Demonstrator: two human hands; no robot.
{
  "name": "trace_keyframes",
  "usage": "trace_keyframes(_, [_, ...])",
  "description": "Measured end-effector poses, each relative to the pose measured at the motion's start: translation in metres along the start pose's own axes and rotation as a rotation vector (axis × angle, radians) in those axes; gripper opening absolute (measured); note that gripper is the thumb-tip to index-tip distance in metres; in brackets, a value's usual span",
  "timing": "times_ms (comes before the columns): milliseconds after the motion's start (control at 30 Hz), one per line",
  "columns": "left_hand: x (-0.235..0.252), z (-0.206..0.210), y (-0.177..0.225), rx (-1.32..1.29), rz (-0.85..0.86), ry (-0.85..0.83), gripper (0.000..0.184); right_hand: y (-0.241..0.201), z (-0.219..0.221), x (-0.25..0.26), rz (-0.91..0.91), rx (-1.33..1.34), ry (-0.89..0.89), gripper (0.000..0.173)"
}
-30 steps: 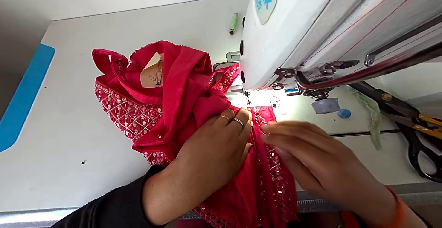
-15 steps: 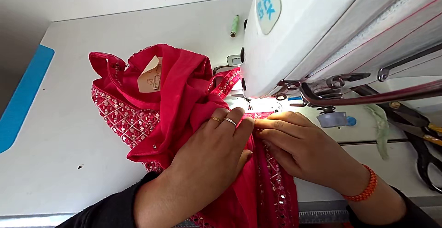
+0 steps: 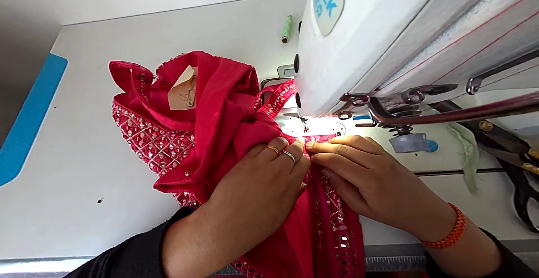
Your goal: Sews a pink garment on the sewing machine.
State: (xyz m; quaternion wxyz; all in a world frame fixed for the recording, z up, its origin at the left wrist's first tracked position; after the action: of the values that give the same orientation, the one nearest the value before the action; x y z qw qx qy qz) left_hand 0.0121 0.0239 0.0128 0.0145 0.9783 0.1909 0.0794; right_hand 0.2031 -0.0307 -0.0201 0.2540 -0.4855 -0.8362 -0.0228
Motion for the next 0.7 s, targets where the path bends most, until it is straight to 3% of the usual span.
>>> trace_keyframes(133, [0.0006,-0.0016,0.0000,-0.043,-0.007,0.027,0.038,0.0025,-0.0028,-0.0003,-0.042,-0.001,-0.006,0.035])
trace_keyframes(700, [0.0014,-0.0022,-0.0021,-0.051,-0.026,-0.004,0.046,0.0038,-0.0025,-0.0017,-0.045,0.001,-0.009,0.038])
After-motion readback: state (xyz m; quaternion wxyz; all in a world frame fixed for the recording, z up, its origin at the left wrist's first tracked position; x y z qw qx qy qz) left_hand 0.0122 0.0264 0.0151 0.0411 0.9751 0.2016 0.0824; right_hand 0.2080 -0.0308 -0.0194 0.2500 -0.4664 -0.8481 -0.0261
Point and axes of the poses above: each hand's wrist, its own x-axis towards the middle knuckle, its own z-axis out of the palm, y = z × x, the point moved 3 cm from there along x, towards the middle knuckle, and after that the axes turned 4 degrees about -x, right-handed, at the moved point
